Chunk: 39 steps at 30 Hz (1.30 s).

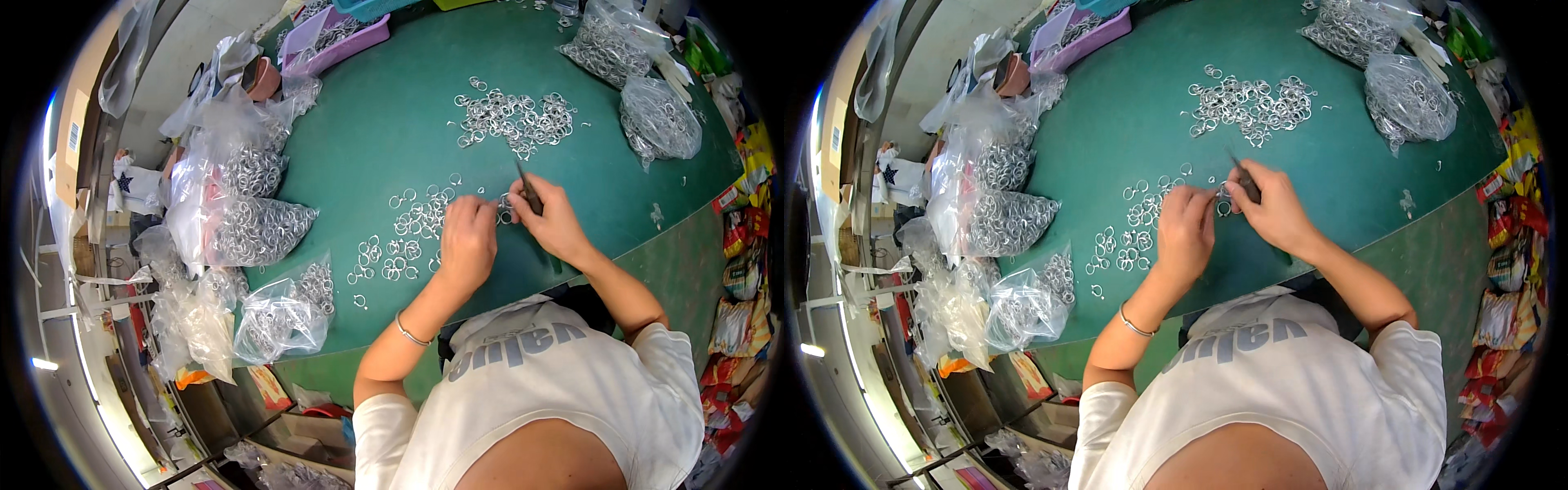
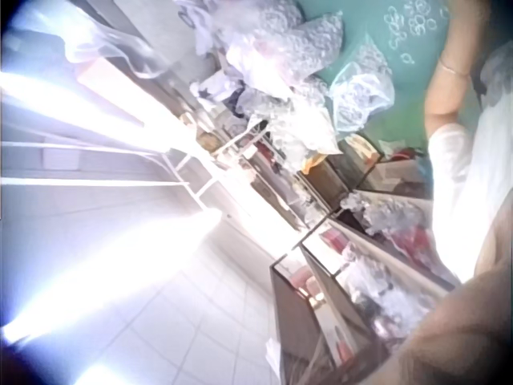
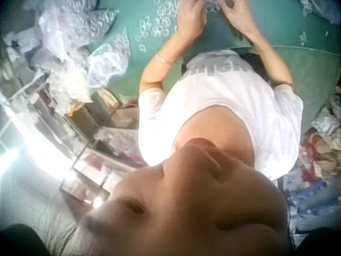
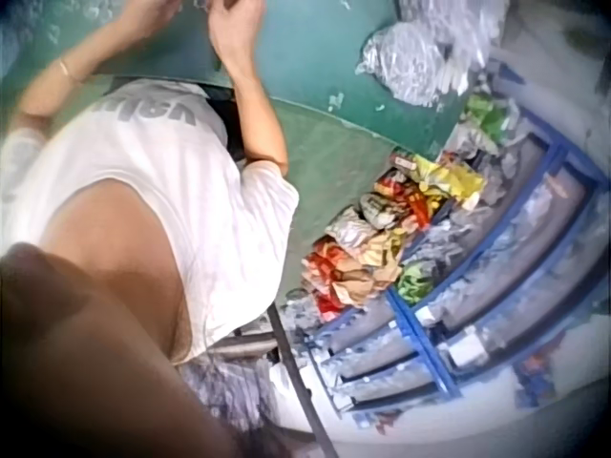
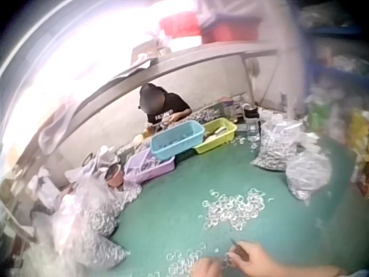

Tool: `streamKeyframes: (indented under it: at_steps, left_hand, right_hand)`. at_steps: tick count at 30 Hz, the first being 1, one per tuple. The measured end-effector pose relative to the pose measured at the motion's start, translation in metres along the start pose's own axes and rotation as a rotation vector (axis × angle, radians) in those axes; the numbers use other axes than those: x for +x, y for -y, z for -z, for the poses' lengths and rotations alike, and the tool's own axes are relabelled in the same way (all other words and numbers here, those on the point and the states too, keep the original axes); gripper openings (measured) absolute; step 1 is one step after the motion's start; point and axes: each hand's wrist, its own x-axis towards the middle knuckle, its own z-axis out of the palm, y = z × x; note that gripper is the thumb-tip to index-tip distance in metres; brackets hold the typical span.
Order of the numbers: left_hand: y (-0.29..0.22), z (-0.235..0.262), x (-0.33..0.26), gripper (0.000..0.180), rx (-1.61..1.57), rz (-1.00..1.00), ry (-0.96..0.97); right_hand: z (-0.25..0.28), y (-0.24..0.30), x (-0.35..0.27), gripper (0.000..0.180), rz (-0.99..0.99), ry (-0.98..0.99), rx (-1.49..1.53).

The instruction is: The person picks up metal decorative rings from a table by hand and uses a tool to separate or process them before placing them into a small pile.

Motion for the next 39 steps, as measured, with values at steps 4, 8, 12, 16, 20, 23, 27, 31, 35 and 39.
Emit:
streamKeyframes:
  at_steps: [4,8,12,16,20,23,27,31,35,39]
  left_hand:
    - [0.004,0.004,0.003,0.013,-0.161,0.200,0.081]
    - [0.011,0.013,0.005,0.004,-0.377,0.312,0.240]
    - [0.009,0.015,0.000,0.006,-0.819,0.614,0.304]
    - [0.003,0.015,-0.006,0.008,-0.813,0.646,0.260]
    - [-0.003,0.016,-0.011,0.009,-0.525,0.489,0.240]
    - [-0.007,0.006,-0.017,0.011,-0.652,0.495,-0.007]
    - [-0.012,-0.002,-0.014,0.011,-1.077,0.741,-0.139]
    - [-0.010,0.002,-0.020,0.004,-0.769,0.612,-0.043]
    - [-0.004,0.000,-0.022,0.009,-0.300,0.173,-0.093]
    - [-0.003,0.001,-0.021,0.012,-0.229,0.125,-0.078]
  right_hand:
    - [-0.003,-0.005,-0.001,0.010,0.156,0.010,-0.036]
    - [0.003,-0.013,0.005,0.009,0.173,0.066,0.017]
    - [0.008,-0.009,0.004,0.008,0.134,0.165,0.075]
    - [0.007,-0.010,0.003,0.007,0.218,0.180,-0.019]
    - [0.010,0.001,0.003,0.007,0.251,0.218,-0.101]
    - [0.009,0.010,0.000,0.008,0.112,0.241,0.005]
    - [-0.004,0.002,-0.004,0.009,0.175,0.142,0.183]
    - [0.008,-0.002,0.001,0.008,0.153,0.257,0.075]
    - [0.015,0.001,0.008,0.007,-0.278,0.362,0.371]
    - [0.014,0.004,0.009,0.008,-0.500,0.345,0.555]
